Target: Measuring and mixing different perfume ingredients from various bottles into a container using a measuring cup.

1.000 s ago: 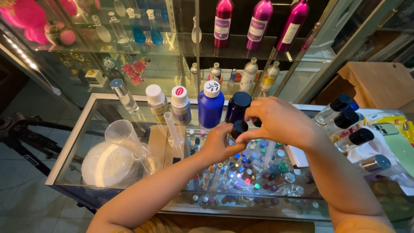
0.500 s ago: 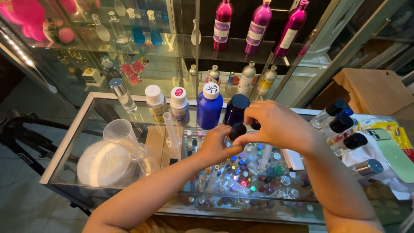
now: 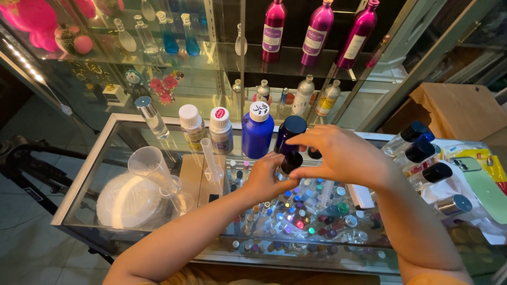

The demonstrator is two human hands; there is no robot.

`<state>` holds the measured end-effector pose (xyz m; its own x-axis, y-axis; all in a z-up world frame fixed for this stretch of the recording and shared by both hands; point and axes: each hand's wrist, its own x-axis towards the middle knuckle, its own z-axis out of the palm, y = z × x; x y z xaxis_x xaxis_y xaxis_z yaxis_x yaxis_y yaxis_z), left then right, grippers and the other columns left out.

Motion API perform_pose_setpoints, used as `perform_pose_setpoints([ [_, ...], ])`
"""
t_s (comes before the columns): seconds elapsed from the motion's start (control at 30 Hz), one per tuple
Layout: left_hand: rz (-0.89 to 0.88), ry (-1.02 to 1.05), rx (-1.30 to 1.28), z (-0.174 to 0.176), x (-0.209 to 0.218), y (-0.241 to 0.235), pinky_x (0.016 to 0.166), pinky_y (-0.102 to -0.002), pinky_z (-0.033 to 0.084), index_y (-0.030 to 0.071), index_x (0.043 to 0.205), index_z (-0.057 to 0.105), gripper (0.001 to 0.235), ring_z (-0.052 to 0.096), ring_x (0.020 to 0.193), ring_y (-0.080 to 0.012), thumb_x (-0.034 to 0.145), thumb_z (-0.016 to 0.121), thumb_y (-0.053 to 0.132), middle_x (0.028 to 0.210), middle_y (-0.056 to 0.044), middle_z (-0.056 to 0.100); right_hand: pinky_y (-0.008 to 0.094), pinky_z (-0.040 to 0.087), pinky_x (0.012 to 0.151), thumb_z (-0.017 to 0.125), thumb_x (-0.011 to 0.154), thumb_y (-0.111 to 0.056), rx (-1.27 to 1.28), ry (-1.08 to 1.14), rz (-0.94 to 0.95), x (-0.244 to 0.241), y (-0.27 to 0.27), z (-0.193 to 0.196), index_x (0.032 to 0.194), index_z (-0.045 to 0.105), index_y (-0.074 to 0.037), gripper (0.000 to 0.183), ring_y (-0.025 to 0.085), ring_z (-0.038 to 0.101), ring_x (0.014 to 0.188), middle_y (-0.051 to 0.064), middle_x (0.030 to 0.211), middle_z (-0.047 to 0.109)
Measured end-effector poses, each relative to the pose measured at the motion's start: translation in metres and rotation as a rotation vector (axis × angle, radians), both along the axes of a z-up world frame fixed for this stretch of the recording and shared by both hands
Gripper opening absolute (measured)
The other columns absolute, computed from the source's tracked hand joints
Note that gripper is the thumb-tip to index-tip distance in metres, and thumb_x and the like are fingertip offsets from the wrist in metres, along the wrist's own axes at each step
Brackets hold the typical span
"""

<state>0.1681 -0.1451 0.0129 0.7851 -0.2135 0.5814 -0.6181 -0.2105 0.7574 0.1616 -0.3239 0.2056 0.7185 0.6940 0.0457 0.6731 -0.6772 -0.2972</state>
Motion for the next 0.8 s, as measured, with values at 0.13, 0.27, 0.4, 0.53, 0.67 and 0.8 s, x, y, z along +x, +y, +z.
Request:
perform_pose_setpoints([
  [0.13,-0.005,-0.012,-0.008,0.017,-0.007,-0.001,0.067,-0.036,0.051,0.013,0.069,0.056,0.035,0.062,0.073,-0.0329,0.076,0.087,0.027,0.066,-0.008,0.062,0.048,0.054,0.091,0.077,0.089,-0.03,-0.033,0.012,0.074,0.002,-0.001,-0.005,0.116,0.076,-0.009,0.034,0.034,0.072,0.093,0.013,0.1,0.078],
  [0.27,-0.002,-0.038,0.007,0.009,-0.004,0.0,0.067,-0.038,0.051,0.011,0.07,0.056,0.035,0.061,0.073,-0.0345,0.076,0.088,0.026,0.067,-0.011,0.061,0.044,0.055,0.092,0.081,0.086,-0.039,-0.04,-0.042,0.036,0.008,-0.005,-0.02,0.112,0.075,-0.012,0.038,0.029,0.072,0.091,0.008,0.097,0.077],
  [0.4,0.011,-0.025,0.01,0.009,-0.003,-0.001,0.067,-0.039,0.051,0.009,0.07,0.057,0.036,0.062,0.075,-0.0365,0.074,0.088,0.027,0.068,-0.013,0.062,0.047,0.054,0.095,0.085,0.083,-0.035,-0.033,-0.022,0.042,-0.002,0.002,-0.004,0.119,0.073,-0.01,0.045,0.033,0.071,0.098,0.011,0.106,0.077],
  [0.53,0.019,-0.031,0.004,0.008,-0.005,-0.003,0.068,-0.039,0.052,0.01,0.07,0.058,0.033,0.063,0.074,-0.0354,0.073,0.088,0.023,0.068,-0.012,0.063,0.046,0.053,0.096,0.08,0.088,-0.028,-0.01,-0.011,0.1,0.004,-0.001,-0.018,0.115,0.075,-0.008,0.034,0.031,0.071,0.094,0.012,0.099,0.077],
  [0.67,0.028,-0.034,0.001,0.008,-0.005,-0.003,0.068,-0.038,0.052,0.01,0.069,0.059,0.032,0.064,0.075,-0.0347,0.073,0.088,0.023,0.069,-0.01,0.065,0.047,0.053,0.096,0.081,0.088,-0.031,-0.039,-0.053,0.088,0.003,-0.001,-0.022,0.111,0.076,-0.007,0.033,0.031,0.071,0.092,0.012,0.096,0.077],
  [0.8,0.057,-0.065,0.021,0.002,-0.003,-0.002,0.068,-0.039,0.053,0.01,0.07,0.059,0.031,0.064,0.075,-0.0357,0.075,0.087,0.023,0.07,-0.011,0.065,0.046,0.053,0.097,0.08,0.089,-0.031,-0.066,-0.079,0.066,0.0,0.001,-0.023,0.111,0.076,-0.007,0.033,0.031,0.072,0.093,0.011,0.096,0.076],
])
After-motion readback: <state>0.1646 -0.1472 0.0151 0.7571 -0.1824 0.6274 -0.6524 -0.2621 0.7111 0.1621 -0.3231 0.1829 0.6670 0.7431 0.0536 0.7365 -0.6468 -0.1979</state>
